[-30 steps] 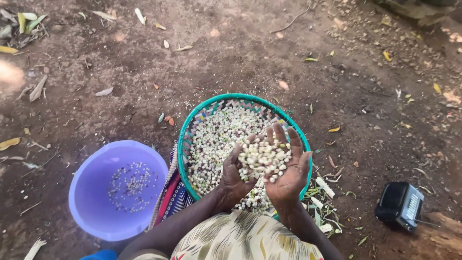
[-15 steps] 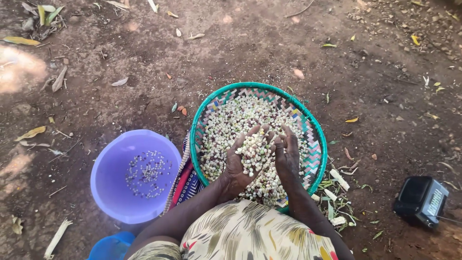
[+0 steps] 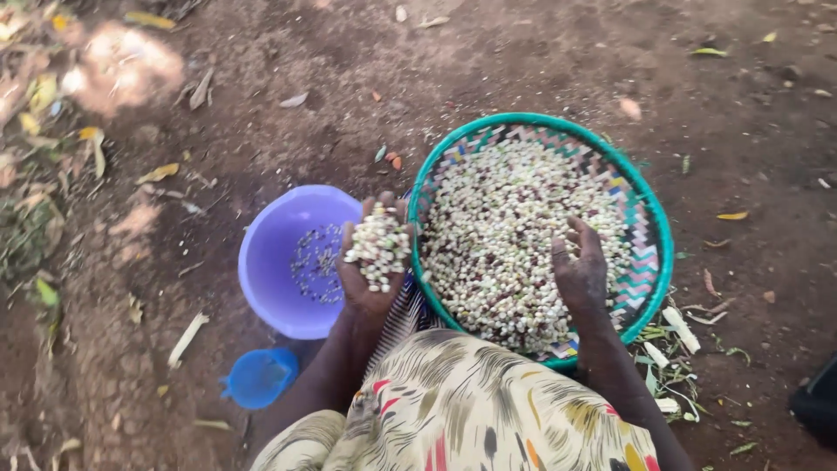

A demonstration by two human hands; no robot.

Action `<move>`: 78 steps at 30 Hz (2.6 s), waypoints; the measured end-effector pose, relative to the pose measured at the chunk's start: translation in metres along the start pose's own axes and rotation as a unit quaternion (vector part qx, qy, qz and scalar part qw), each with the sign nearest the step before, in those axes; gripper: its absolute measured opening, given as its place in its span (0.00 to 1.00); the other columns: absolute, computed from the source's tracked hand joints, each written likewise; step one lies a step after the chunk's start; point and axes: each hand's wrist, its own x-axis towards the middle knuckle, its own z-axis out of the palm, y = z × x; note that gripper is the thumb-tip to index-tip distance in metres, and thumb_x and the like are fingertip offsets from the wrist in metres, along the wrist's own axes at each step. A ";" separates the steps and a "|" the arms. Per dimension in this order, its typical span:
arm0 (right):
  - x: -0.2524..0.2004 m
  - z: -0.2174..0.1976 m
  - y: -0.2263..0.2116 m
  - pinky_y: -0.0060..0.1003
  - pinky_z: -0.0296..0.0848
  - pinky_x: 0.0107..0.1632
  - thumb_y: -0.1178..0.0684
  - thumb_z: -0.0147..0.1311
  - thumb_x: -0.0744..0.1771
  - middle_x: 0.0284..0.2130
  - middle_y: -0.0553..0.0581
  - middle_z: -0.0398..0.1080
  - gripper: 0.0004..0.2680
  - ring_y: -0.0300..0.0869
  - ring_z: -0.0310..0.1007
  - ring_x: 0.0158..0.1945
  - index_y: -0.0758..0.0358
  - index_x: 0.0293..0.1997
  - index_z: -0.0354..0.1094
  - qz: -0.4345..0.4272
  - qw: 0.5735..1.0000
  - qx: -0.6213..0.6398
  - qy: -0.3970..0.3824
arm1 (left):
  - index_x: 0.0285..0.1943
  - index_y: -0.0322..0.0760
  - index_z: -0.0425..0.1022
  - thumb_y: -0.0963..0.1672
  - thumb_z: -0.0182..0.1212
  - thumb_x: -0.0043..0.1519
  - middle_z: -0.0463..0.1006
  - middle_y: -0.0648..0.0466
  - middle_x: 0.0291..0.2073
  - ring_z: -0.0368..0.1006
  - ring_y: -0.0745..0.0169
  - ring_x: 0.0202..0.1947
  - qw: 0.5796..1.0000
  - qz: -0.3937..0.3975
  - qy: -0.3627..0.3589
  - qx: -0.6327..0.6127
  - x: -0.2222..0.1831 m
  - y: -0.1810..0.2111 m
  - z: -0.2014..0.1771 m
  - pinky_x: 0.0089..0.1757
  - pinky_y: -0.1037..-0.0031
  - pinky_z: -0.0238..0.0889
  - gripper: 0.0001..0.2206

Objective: Winnowing and manually sorting seeds in a woven basket to remove debris and impurities.

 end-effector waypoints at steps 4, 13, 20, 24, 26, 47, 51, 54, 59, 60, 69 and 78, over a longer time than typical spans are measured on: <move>-0.003 0.000 -0.017 0.52 0.70 0.64 0.53 0.53 0.73 0.63 0.65 0.66 0.17 0.59 0.70 0.63 0.62 0.72 0.62 -0.013 0.999 0.042 -0.012 | 0.77 0.42 0.65 0.54 0.48 0.72 0.66 0.43 0.75 0.63 0.34 0.73 0.990 0.121 0.075 0.008 -0.013 0.078 -0.068 0.66 0.37 0.59 0.26; -0.005 0.010 -0.016 0.51 0.74 0.60 0.52 0.57 0.71 0.56 0.67 0.71 0.16 0.61 0.74 0.59 0.63 0.66 0.68 -0.016 1.000 0.001 -0.014 | 0.65 0.37 0.73 0.52 0.64 0.64 0.76 0.33 0.61 0.76 0.24 0.58 0.891 0.189 0.379 0.163 -0.003 0.167 -0.242 0.58 0.28 0.67 0.24; -0.004 0.009 0.001 0.44 0.81 0.53 0.48 0.62 0.69 0.50 0.62 0.75 0.13 0.56 0.78 0.53 0.58 0.59 0.75 -0.050 0.996 -0.034 -0.071 | 0.66 0.36 0.75 0.38 0.64 0.65 0.67 0.37 0.66 0.64 0.36 0.68 0.569 0.297 0.149 0.752 -0.018 0.039 -0.018 0.61 0.53 0.62 0.19; -0.014 0.004 -0.015 0.49 0.78 0.58 0.47 0.64 0.68 0.49 0.65 0.75 0.14 0.60 0.78 0.55 0.59 0.58 0.76 -0.107 0.988 -0.048 -0.096 | 0.57 0.40 0.83 0.39 0.70 0.57 0.78 0.44 0.60 0.73 0.40 0.61 0.396 0.354 -0.101 0.841 -0.001 -0.012 -0.005 0.59 0.57 0.67 0.18; -0.022 0.000 -0.024 0.54 0.73 0.63 0.42 0.66 0.66 0.50 0.64 0.75 0.18 0.61 0.75 0.58 0.56 0.59 0.76 -0.122 0.979 -0.081 -0.140 | 0.61 0.43 0.81 0.48 0.78 0.50 0.77 0.50 0.60 0.72 0.45 0.61 0.303 0.278 -0.243 0.878 0.004 -0.040 0.003 0.60 0.58 0.69 0.27; -0.016 -0.022 0.000 0.59 0.41 0.76 0.18 0.34 0.67 0.71 0.59 0.60 0.34 0.53 0.51 0.76 0.58 0.67 0.65 -0.111 0.951 -0.044 -0.285 | 0.84 0.58 0.45 0.71 0.59 0.58 0.42 0.48 0.81 0.37 0.34 0.80 0.055 -0.112 -0.294 0.948 0.105 -0.063 -0.157 0.66 0.35 0.42 0.50; -0.005 -0.018 0.012 0.60 0.55 0.71 0.30 0.48 0.70 0.69 0.61 0.62 0.24 0.55 0.56 0.72 0.59 0.65 0.67 -0.131 0.952 -0.050 -0.273 | 0.81 0.70 0.48 0.64 0.45 0.67 0.46 0.64 0.80 0.42 0.50 0.80 -0.015 -0.090 -0.244 0.966 0.115 -0.069 -0.181 0.68 0.43 0.45 0.33; -0.003 -0.025 0.005 0.61 0.55 0.70 0.29 0.46 0.68 0.69 0.60 0.63 0.24 0.55 0.57 0.72 0.58 0.62 0.69 -0.094 0.955 -0.015 -0.282 | 0.79 0.74 0.54 0.64 0.47 0.65 0.51 0.66 0.79 0.48 0.51 0.78 -0.013 -0.025 -0.252 0.967 0.117 -0.061 -0.194 0.66 0.42 0.49 0.31; 0.001 -0.034 -0.004 0.63 0.53 0.72 0.33 0.43 0.69 0.70 0.60 0.61 0.23 0.55 0.55 0.73 0.58 0.64 0.66 -0.052 0.950 -0.008 -0.309 | 0.79 0.71 0.57 0.74 0.54 0.57 0.53 0.59 0.79 0.46 0.46 0.79 0.054 -0.044 -0.272 0.960 0.117 -0.056 -0.183 0.67 0.38 0.47 0.42; 0.003 -0.033 -0.002 0.63 0.53 0.72 0.33 0.43 0.69 0.70 0.60 0.61 0.23 0.55 0.55 0.73 0.58 0.64 0.66 -0.051 0.950 -0.008 -0.309 | 0.79 0.71 0.57 0.74 0.54 0.57 0.53 0.59 0.79 0.46 0.46 0.79 0.054 -0.046 -0.273 0.959 0.119 -0.055 -0.187 0.67 0.38 0.47 0.42; 0.005 -0.019 0.017 0.62 0.57 0.70 0.34 0.46 0.69 0.66 0.62 0.65 0.21 0.55 0.61 0.69 0.58 0.61 0.69 -0.077 0.953 0.011 -0.292 | 0.81 0.64 0.53 0.72 0.56 0.59 0.50 0.52 0.80 0.43 0.40 0.79 0.058 -0.042 -0.305 0.949 0.116 -0.050 -0.180 0.65 0.37 0.48 0.44; 0.003 -0.028 0.000 0.60 0.59 0.71 0.37 0.49 0.70 0.62 0.56 0.72 0.16 0.52 0.63 0.70 0.54 0.55 0.73 -0.083 0.984 0.093 -0.130 | 0.84 0.57 0.41 0.63 0.63 0.65 0.38 0.50 0.83 0.30 0.42 0.83 0.043 -0.201 -0.271 0.940 0.092 -0.063 -0.090 0.69 0.40 0.38 0.44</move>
